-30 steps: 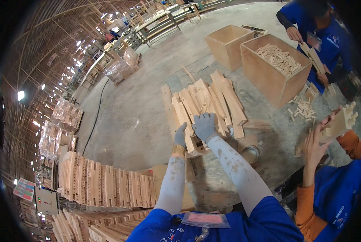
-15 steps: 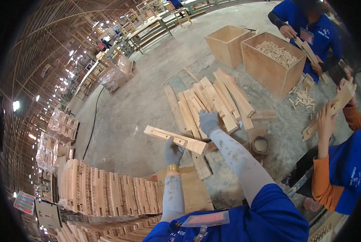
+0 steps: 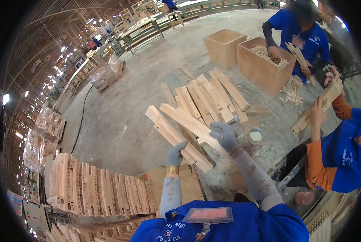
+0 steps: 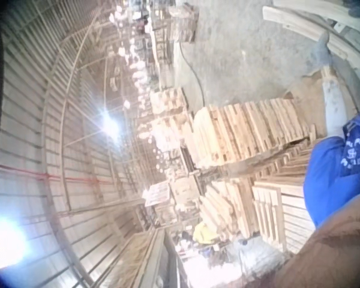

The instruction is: The person applies white adhesive to the holes of small wooden blocks using a brush. They handle the blocks one by one, dipping the brush into a container of glue and carefully coating the interior of the holes before stacking the treated pieces.

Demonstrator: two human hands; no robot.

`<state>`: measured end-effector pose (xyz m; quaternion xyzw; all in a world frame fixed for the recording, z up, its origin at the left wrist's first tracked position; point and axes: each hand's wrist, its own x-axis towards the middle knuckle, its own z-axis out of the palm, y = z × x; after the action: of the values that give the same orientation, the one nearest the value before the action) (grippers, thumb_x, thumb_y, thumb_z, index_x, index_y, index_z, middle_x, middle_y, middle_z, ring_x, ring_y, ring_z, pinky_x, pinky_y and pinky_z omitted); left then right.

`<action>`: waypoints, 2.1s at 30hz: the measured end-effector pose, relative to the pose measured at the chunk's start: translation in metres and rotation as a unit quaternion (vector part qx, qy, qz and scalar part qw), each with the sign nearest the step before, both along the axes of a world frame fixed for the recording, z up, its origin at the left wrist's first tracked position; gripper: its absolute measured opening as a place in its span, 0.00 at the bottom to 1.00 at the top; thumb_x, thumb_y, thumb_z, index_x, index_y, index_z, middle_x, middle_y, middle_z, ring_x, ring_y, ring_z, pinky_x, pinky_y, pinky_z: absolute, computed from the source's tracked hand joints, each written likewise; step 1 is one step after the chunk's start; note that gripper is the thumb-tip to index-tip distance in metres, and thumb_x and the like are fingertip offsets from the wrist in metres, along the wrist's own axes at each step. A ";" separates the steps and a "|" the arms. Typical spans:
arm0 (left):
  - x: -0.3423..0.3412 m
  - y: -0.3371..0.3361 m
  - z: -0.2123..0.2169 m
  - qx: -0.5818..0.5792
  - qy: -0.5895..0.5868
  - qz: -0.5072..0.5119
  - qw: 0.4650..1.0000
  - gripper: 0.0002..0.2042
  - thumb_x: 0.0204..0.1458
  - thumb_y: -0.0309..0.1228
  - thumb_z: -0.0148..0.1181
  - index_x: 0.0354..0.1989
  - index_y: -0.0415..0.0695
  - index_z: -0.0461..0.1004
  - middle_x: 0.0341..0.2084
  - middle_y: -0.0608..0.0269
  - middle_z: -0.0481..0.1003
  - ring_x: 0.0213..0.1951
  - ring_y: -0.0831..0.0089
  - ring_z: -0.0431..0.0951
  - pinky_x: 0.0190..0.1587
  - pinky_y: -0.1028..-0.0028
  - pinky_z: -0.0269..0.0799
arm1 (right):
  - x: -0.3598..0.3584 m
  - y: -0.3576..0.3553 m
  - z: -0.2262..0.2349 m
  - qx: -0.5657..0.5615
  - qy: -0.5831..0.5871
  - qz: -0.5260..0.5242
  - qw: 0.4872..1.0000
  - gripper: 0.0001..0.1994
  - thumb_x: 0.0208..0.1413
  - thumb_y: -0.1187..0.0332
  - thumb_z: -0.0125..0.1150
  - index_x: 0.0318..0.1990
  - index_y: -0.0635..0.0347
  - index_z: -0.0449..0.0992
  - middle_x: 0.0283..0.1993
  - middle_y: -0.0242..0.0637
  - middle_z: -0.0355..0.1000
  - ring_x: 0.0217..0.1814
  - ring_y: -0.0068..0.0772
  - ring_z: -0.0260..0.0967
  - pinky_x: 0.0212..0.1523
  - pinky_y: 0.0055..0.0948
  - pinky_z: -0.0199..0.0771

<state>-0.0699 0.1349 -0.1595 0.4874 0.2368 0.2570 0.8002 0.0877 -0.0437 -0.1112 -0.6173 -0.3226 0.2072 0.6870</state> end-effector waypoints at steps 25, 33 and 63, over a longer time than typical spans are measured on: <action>0.009 -0.127 0.021 0.204 -0.028 -0.245 0.947 0.37 0.33 0.27 0.70 0.55 0.37 0.60 0.47 0.59 0.68 0.47 0.69 0.70 0.48 0.75 0.68 | -0.065 -0.081 0.097 0.020 -0.350 -0.211 0.912 0.26 0.40 0.69 0.68 0.49 0.66 0.68 0.45 0.46 0.71 0.47 0.42 0.70 0.47 0.31 0.70; 0.014 -0.112 0.139 0.170 -0.077 -0.285 0.940 0.40 0.28 0.23 0.69 0.56 0.41 0.57 0.48 0.61 0.67 0.48 0.72 0.69 0.49 0.73 0.68 | -0.070 -0.104 0.113 0.017 -0.377 -0.162 0.912 0.12 0.47 0.72 0.61 0.40 0.64 0.72 0.40 0.45 0.72 0.41 0.41 0.72 0.41 0.31 0.71; 0.042 -0.145 0.128 0.317 -0.048 0.044 0.946 0.32 0.32 0.26 0.68 0.49 0.39 0.61 0.43 0.59 0.69 0.40 0.71 0.72 0.43 0.72 0.70 | 0.118 -0.175 -0.069 -0.266 -0.131 -0.319 0.900 0.18 0.54 0.57 0.51 0.28 0.67 0.74 0.22 0.50 0.68 0.24 0.45 0.68 0.26 0.36 0.63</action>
<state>-0.0274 -0.0099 -0.0312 0.6920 0.1262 0.3768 0.6026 0.2058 -0.2185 -0.1802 -0.8686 -0.1281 -0.0278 0.4778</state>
